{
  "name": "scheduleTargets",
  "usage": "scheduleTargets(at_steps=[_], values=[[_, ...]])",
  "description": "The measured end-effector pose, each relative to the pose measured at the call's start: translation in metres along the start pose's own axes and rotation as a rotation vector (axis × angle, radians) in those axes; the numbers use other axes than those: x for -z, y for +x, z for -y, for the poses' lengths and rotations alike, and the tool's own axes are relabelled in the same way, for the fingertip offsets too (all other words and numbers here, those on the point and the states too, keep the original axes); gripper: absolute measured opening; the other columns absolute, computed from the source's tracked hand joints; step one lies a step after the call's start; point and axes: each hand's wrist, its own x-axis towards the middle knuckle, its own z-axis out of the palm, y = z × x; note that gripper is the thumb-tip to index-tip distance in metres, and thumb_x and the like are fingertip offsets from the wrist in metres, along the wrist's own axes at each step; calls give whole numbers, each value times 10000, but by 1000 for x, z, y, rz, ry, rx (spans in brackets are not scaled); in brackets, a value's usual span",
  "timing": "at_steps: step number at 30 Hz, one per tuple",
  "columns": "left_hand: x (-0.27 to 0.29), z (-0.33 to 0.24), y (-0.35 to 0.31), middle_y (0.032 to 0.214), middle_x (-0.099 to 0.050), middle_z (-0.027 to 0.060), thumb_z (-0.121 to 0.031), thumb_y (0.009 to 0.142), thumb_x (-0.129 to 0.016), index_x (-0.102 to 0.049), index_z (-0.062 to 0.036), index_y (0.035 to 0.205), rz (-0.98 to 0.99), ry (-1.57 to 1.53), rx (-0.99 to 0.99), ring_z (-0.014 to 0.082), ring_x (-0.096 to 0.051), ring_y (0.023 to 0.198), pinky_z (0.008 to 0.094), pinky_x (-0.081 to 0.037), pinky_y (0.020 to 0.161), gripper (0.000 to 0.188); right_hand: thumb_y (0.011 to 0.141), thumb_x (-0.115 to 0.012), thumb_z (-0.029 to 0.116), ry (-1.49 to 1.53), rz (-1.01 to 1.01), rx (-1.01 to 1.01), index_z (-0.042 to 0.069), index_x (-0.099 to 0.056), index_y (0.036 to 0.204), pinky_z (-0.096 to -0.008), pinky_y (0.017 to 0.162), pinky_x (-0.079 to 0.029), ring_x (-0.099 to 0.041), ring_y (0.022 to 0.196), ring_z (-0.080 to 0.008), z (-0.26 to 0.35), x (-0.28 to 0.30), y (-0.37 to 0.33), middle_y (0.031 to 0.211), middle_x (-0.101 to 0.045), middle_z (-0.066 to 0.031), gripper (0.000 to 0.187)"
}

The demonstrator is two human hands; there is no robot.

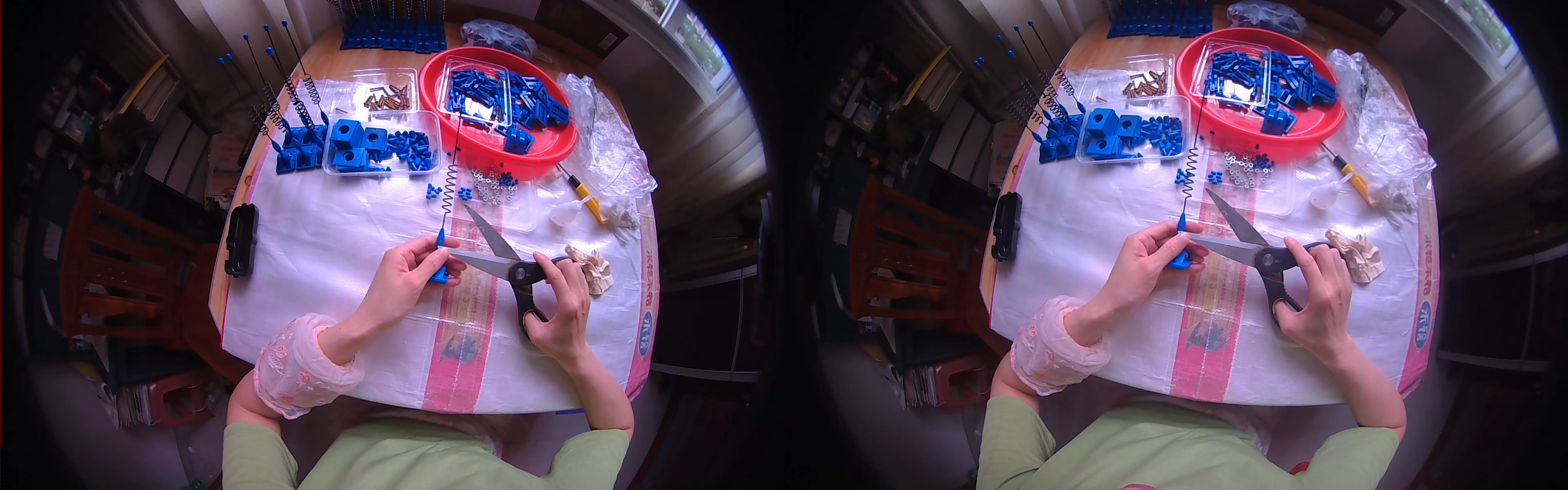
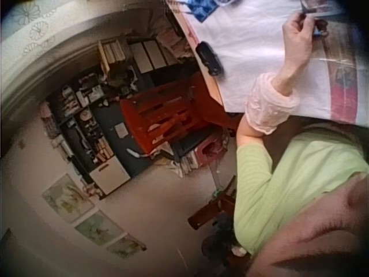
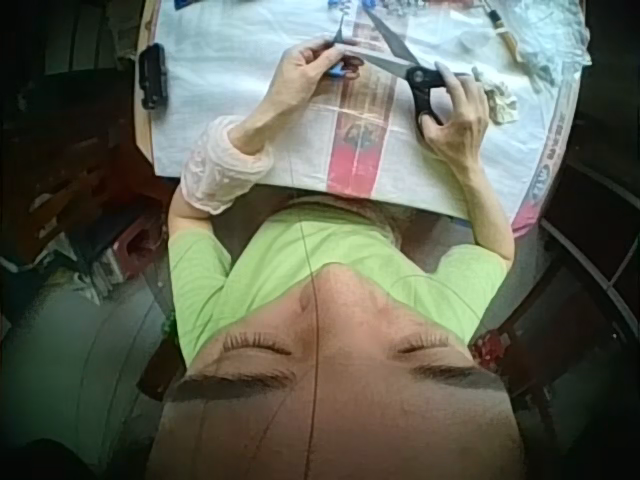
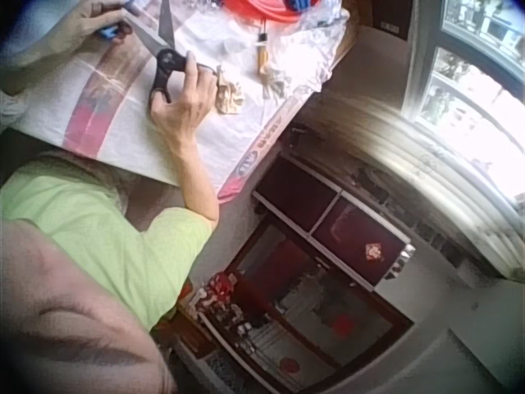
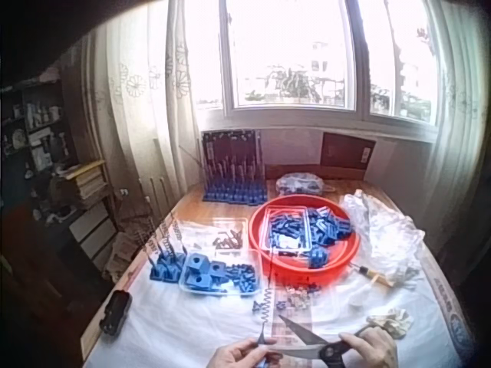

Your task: The person is assembling a small electrical or lighting component by cutting a blue plastic part with scissors and then attaching a spring and another blue part.

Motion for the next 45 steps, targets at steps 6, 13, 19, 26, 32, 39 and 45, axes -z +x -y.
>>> scheduleTargets(at_steps=[6, 13, 19, 26, 32, 39, 45], values=[[4, -1, 0, 942, -682, 110, -149, 1010, -520, -600, 45, 1101, 47, 24, 33, 148, -674, 858, 281, -584, 795, 230, 509, -645, 44, 5, -1, -17, 24, -568, 1248, -392, 771, -419, -516, 854, -295, 0, 0, -1, 904, -516, -110, 743], [3, 1, 1, 956, -676, 120, -136, 994, -541, -595, 38, 1104, 4, -32, 10, 160, -669, 878, 286, -578, 790, 214, 529, -637, 43, 40, 16, -65, 23, -558, 1240, -389, 775, -420, -516, 849, -291, 1, 0, 1, 903, -508, -110, 715], [3, -10, 0, 941, -666, 117, -130, 986, -537, -594, 32, 1103, -14, -179, 98, 155, -660, 867, 294, -581, 820, 208, 553, -625, 47, 93, 0, -151, 32, -552, 1241, -377, 771, -416, -503, 821, -265, -2, -2, 1, 873, -479, -102, 692], [2, -6, -1, 793, -661, 80, -196, 1006, -521, -617, 21, 1034, -48, -30, 66, 145, -669, 731, 308, -600, 728, 239, 555, -625, 47, 80, -1, -132, 32, -551, 1241, -374, 765, -412, -501, 816, -262, -3, -3, 1, 872, -480, -100, 691], [4, -8, -3, 750, -654, 84, -288, 1043, -420, -617, 40, 1020, -43, -115, 95, 153, -667, 688, 317, -603, 701, 383, 554, -630, 50, 77, -5, -128, 35, -552, 1240, -371, 764, -410, -503, 813, -258, -2, -2, 1, 873, -484, -96, 690], [4, -5, -1, 806, -664, 105, -282, 1050, -364, -572, 72, 1158, -48, -111, 72, 174, -674, 733, 317, -600, 745, 424, 555, -632, 47, 58, -14, -119, 39, -553, 1241, -370, 763, -411, -508, 817, -255, -3, -2, 0, 877, -489, -94, 690], [1, -8, -1, 796, -660, 87, -262, 1040, -410, -591, 52, 1123, -56, -128, 58, 152, -664, 710, 304, -597, 730, 372, 555, -633, 43, 64, -27, -125, 37, -552, 1246, -370, 765, -412, -513, 818, -255, -3, -3, 0, 878, -490, -95, 696]])
